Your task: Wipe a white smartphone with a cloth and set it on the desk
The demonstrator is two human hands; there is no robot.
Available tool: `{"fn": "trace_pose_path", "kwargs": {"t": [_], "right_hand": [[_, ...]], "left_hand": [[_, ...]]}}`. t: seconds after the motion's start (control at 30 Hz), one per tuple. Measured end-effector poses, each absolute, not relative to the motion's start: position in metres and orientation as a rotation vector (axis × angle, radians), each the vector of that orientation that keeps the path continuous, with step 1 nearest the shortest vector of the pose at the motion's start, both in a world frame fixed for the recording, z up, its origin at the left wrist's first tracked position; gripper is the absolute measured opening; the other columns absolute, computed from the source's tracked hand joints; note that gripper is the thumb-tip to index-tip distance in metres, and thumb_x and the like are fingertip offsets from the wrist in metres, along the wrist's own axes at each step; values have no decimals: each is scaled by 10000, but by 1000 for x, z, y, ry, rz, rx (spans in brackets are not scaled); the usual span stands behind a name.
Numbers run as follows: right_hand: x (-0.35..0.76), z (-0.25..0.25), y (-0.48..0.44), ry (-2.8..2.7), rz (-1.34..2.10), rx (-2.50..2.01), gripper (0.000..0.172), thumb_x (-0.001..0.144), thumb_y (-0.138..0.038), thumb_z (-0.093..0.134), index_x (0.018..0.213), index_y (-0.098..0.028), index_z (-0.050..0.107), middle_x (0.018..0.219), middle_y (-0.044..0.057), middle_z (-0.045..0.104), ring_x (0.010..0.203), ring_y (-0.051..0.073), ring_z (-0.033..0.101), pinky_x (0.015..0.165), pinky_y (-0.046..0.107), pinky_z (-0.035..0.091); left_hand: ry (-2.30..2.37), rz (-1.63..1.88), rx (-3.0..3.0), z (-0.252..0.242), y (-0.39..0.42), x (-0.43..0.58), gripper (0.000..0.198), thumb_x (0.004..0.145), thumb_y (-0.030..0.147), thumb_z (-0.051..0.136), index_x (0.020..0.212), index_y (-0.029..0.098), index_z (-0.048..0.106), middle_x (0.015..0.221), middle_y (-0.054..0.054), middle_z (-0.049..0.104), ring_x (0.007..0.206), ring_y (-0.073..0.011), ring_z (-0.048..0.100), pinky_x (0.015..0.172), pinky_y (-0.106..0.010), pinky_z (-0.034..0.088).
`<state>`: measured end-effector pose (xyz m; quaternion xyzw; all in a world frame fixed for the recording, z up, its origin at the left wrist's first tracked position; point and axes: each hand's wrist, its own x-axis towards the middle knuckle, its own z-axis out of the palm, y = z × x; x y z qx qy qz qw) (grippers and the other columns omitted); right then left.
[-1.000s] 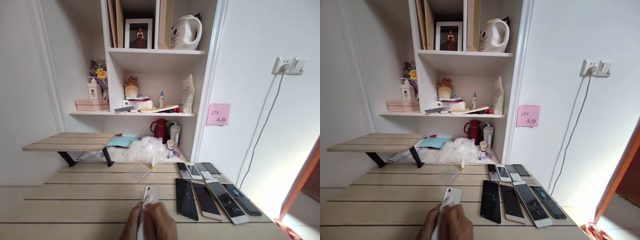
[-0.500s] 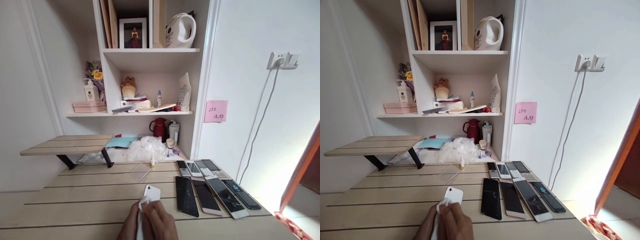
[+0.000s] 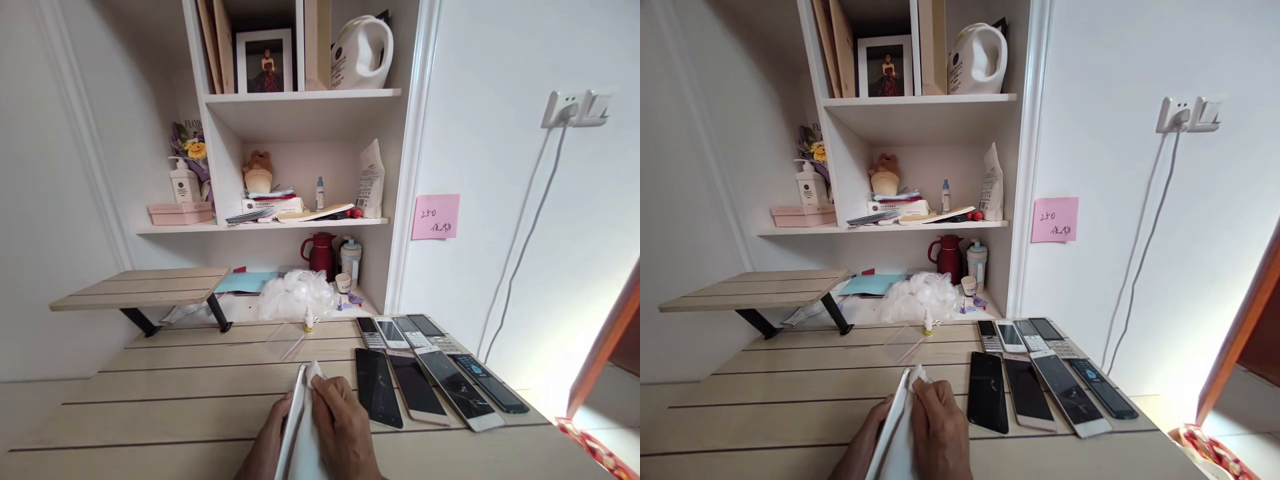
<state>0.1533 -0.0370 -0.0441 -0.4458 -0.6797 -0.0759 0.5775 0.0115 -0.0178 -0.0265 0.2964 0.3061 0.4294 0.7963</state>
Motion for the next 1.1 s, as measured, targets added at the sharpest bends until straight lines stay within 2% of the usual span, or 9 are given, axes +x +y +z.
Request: {"fn": "trace_pose_path", "kwargs": {"t": [0.2, 0.3, 0.5, 0.6, 0.7, 0.77, 0.83, 1.0, 1.1], "right_hand": [[147, -46, -43, -1716, -239, -966, 379, 1010, -243, 470, 1369, -284, 585, 788, 16, 603, 570, 143, 624, 509, 203, 497], [156, -37, -42, -1678, -189, -1013, 360, 1011, -192, 465, 1329, -256, 619, 817, 32, 607, 656, 155, 657, 582, 219, 527], [167, -24, -40, -1563, -165, -1022, 354, 999, -142, 466, 1309, -211, 621, 808, 33, 609, 679, 158, 645, 613, 237, 543], [165, -24, -42, -1607, -179, -965, 354, 981, -131, 477, 1299, -189, 624, 813, 42, 613, 665, 158, 639, 589, 242, 533], [164, -22, -42, -1495, -111, -1001, 301, 999, -166, 453, 1197, -194, 678, 751, 26, 623, 651, 164, 639, 607, 259, 539], [165, -20, -41, -1412, -60, -1064, 283, 1004, -189, 445, 1093, -203, 714, 745, 26, 653, 671, 171, 663, 630, 266, 545], [165, -19, -41, -1370, -42, -1098, 271, 996, -196, 456, 1035, -205, 724, 755, 27, 678, 683, 174, 681, 644, 268, 550], [164, -20, -43, -1519, -80, -958, 315, 987, -143, 465, 1243, -197, 640, 796, 37, 675, 690, 168, 673, 634, 255, 555], [165, -20, -41, -1468, -91, -1034, 284, 999, -153, 434, 1161, -189, 664, 785, 40, 672, 692, 178, 675, 647, 277, 558]], "left_hand": [[706, 902, 529, -20, -25, 15, 204, 761, 267, 767, 933, 169, 718, 844, -72, 759, 1010, -303, 685, 929, -327, 520], [732, 866, 544, -16, -29, 16, 233, 779, 264, 761, 960, 123, 721, 860, -79, 759, 991, -316, 688, 932, -359, 520], [734, 797, 729, -4, -41, 14, 314, 948, 339, 642, 1211, 169, 647, 1241, -84, 669, 1061, -274, 666, 901, -440, 567], [743, 794, 788, -6, -40, 11, 345, 967, 367, 618, 1257, 181, 615, 1295, -71, 628, 1084, -277, 656, 894, -464, 577], [757, 791, 872, -11, -28, 10, 293, 894, 327, 717, 1103, 122, 696, 1107, -57, 706, 986, -276, 675, 848, -392, 577], [767, 799, 920, -14, -19, 10, 226, 699, 198, 865, 858, 78, 759, 825, -54, 742, 854, -268, 663, 766, -306, 547], [773, 808, 952, -17, -12, 11, 186, 558, 113, 886, 696, 99, 761, 675, -50, 732, 797, -285, 641, 713, -289, 521], [779, 817, 987, -26, -8, 14, 153, 585, 179, 767, 738, 176, 754, 669, -24, 733, 969, -376, 644, 849, -366, 516], [803, 817, 1002, -32, -4, 15, 186, 549, 157, 738, 734, 175, 747, 645, -29, 721, 979, -390, 638, 866, -375, 506]]}}
